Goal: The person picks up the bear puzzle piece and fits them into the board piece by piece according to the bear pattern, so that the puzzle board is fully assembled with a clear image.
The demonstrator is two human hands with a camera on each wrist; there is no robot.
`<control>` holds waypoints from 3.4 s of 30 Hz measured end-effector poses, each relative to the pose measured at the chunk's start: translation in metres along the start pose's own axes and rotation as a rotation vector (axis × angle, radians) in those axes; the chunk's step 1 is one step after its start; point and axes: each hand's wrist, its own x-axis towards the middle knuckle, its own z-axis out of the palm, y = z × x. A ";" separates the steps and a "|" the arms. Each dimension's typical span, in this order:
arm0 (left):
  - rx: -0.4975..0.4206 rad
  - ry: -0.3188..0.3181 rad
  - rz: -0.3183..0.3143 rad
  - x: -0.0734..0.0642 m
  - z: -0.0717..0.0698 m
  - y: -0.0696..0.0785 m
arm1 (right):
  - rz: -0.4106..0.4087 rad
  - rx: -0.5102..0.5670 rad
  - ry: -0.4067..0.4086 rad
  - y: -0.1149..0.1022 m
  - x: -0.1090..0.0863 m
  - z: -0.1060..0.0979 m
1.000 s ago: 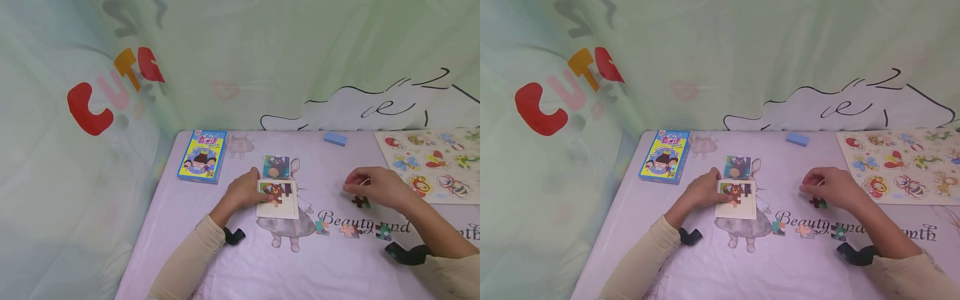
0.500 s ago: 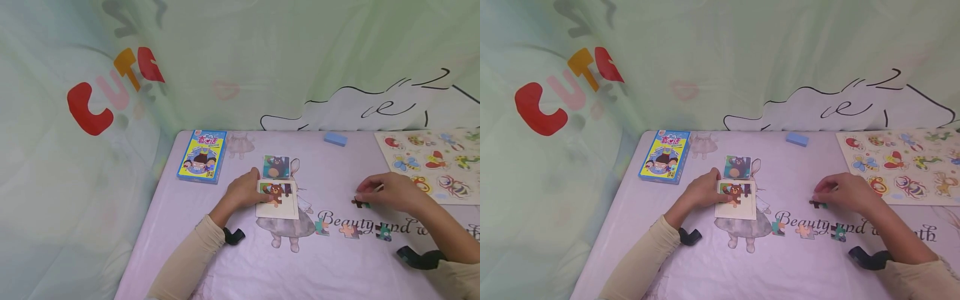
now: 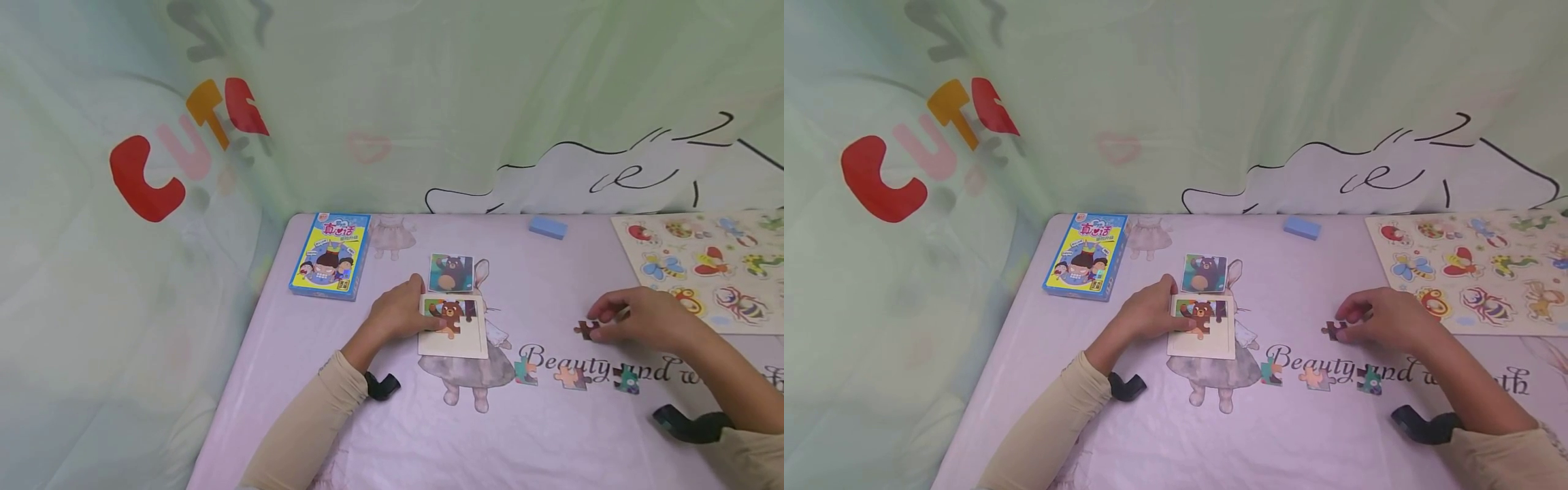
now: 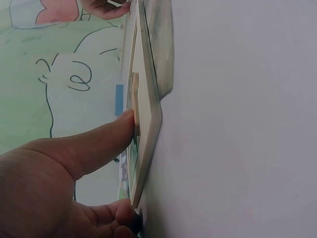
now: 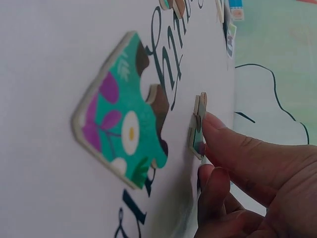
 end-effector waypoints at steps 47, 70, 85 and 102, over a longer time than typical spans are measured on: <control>0.006 -0.008 -0.006 -0.001 -0.002 0.001 | -0.070 0.105 -0.048 -0.014 0.003 0.000; 0.000 0.002 0.013 -0.004 -0.003 0.002 | -0.167 0.211 -0.084 -0.076 0.022 0.015; -0.001 0.002 0.009 -0.002 -0.002 0.001 | -0.188 0.299 -0.146 -0.104 0.032 0.025; 0.007 -0.003 -0.004 -0.002 -0.002 0.001 | -0.202 0.362 -0.143 -0.124 0.042 0.041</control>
